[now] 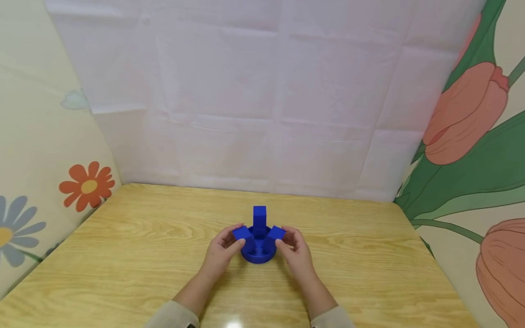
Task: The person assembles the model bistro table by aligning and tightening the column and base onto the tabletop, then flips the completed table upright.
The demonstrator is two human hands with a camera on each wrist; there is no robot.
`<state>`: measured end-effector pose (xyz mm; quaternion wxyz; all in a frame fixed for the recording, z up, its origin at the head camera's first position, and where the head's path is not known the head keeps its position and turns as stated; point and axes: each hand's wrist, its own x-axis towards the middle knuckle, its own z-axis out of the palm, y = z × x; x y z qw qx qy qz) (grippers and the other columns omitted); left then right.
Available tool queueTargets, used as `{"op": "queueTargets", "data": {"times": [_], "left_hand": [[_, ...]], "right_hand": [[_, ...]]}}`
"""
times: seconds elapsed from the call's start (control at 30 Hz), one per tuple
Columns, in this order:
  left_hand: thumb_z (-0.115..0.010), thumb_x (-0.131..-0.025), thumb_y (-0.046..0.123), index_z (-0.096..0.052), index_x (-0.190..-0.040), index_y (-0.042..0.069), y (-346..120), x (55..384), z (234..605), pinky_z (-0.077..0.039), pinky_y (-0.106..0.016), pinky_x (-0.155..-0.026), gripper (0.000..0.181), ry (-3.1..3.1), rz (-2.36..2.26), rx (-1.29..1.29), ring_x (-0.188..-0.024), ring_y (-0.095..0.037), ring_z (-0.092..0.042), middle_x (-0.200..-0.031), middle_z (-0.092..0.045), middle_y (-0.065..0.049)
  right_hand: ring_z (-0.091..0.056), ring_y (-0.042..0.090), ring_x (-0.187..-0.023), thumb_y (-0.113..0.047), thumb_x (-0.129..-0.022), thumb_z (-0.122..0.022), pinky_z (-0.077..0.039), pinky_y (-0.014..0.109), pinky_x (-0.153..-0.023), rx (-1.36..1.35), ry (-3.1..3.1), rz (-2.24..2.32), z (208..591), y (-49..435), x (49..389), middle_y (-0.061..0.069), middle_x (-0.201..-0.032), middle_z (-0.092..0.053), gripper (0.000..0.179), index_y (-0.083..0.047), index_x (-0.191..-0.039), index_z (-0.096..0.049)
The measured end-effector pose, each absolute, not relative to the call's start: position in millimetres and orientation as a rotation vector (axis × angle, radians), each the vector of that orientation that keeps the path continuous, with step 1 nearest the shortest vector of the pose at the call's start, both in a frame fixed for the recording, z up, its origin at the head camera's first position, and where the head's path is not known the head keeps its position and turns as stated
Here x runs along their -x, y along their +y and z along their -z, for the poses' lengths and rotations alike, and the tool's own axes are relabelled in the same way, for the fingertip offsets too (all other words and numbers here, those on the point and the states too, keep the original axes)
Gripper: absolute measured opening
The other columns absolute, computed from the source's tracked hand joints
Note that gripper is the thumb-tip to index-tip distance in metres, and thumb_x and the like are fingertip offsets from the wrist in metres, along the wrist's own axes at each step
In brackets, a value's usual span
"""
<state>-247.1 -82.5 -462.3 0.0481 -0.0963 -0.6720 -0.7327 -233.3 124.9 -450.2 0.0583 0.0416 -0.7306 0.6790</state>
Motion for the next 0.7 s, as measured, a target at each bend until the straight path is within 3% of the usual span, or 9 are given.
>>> {"op": "queueTargets", "data": {"times": [0.23, 0.7], "left_hand": [[-0.064, -0.088, -0.004, -0.054, -0.132, -0.008, -82.0, 248.1, 463.1, -0.048, -0.014, -0.09, 0.045, -2.044, 2.239, 0.296, -0.104, 0.001, -0.06, -0.131, -0.058, -0.029], [-0.065, -0.089, -0.001, -0.054, -0.133, -0.007, -82.5, 248.1, 463.5, -0.048, -0.013, -0.091, 0.045, -2.051, 2.231, 0.298, -0.104, 0.002, -0.06, -0.131, -0.059, -0.027]], "right_hand": [[-0.056, 0.002, -0.094, -0.003, -0.094, -0.059, -0.05, 0.018, -0.081, -0.093, -2.158, -2.061, 451.1, 117.5, 229.0, 0.023, -0.12, -0.06, 0.041, 0.005, -0.133, -0.048], [-0.055, 0.013, -0.095, -0.011, -0.082, -0.078, -0.048, 0.021, -0.076, 0.145, -2.075, -1.871, 459.7, 92.0, 234.6, 0.017, -0.11, -0.063, 0.049, -0.002, -0.123, -0.054]]}}
